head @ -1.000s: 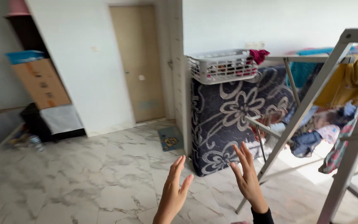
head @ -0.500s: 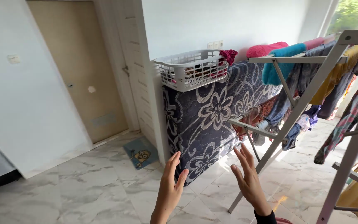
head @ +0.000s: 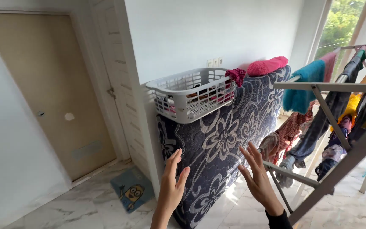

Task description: Hanging laundry on a drying rack using hangers.

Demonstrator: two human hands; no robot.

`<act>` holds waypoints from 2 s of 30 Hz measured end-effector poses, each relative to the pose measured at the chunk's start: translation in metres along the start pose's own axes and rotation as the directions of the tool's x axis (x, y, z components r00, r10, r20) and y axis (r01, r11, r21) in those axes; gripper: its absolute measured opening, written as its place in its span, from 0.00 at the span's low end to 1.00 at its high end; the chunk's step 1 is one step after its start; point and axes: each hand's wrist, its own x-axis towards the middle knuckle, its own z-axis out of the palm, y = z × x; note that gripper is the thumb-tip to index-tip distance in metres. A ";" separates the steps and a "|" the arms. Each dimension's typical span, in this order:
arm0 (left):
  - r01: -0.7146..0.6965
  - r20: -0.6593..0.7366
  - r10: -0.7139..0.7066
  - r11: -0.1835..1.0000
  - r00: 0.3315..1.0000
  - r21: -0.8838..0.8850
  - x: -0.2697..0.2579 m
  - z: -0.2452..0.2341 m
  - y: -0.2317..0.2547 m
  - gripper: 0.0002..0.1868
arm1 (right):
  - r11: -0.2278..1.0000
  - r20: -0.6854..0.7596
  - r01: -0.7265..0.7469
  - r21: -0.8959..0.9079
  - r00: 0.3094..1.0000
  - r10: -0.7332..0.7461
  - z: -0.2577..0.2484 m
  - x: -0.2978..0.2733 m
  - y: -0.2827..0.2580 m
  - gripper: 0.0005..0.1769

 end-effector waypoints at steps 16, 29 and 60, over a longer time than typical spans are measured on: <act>-0.392 -0.012 0.392 0.919 0.920 -0.042 0.263 -0.017 -0.083 0.25 | 0.948 -0.043 0.253 -0.195 0.963 -0.265 0.048 0.228 0.005 0.30; -0.367 0.232 0.324 0.913 0.917 0.177 0.423 0.015 -0.134 0.28 | 0.796 0.243 0.461 -0.392 0.886 -0.394 0.094 0.437 0.064 0.31; -0.074 0.468 -0.236 0.829 0.852 0.555 0.419 0.044 -0.176 0.46 | 0.910 0.912 0.413 -0.044 0.387 -0.132 0.324 0.663 0.243 0.19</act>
